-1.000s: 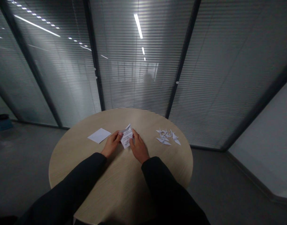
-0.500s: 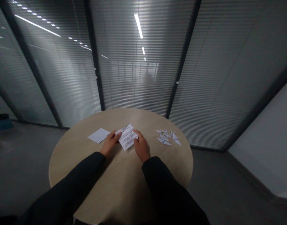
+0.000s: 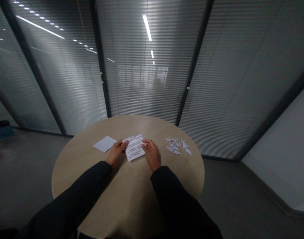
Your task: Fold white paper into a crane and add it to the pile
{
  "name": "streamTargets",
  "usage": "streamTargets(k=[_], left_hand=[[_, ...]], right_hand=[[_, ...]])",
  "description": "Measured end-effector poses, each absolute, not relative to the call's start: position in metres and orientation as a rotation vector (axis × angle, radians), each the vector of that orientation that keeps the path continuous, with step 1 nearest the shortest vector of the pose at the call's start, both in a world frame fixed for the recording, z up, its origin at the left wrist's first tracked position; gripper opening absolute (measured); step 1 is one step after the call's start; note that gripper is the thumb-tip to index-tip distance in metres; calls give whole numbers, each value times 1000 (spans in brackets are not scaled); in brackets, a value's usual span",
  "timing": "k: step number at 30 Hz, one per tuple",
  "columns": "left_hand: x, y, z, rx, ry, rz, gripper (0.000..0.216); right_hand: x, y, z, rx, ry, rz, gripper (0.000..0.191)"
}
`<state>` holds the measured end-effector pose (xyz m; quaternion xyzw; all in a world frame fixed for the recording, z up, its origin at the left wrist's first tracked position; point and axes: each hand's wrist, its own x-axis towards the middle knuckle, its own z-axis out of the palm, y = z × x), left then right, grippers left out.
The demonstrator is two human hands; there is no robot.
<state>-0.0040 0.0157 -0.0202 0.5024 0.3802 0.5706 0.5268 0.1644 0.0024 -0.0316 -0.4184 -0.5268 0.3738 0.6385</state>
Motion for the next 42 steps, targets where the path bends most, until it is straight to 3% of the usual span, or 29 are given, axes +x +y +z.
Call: streamTargets(k=[10, 18, 25, 35, 42], left_hand=[[-2, 12, -15, 1005, 820, 1364, 28], [-5, 18, -25, 1213, 878, 1193, 30], [-1, 13, -26, 1299, 905, 1087, 31], [-2, 15, -24, 1320, 992, 1165, 23], [-3, 14, -23, 1298, 968, 1169, 30]], right_hand=[[163, -4, -28, -932, -1115, 984, 26], [168, 7, -39, -1012, -1287, 734, 57], [168, 0, -33, -1148, -1673, 391, 12], [161, -9, -26, -1123, -1723, 250, 13], [159, -12, -29, -1066, -1844, 244, 22]])
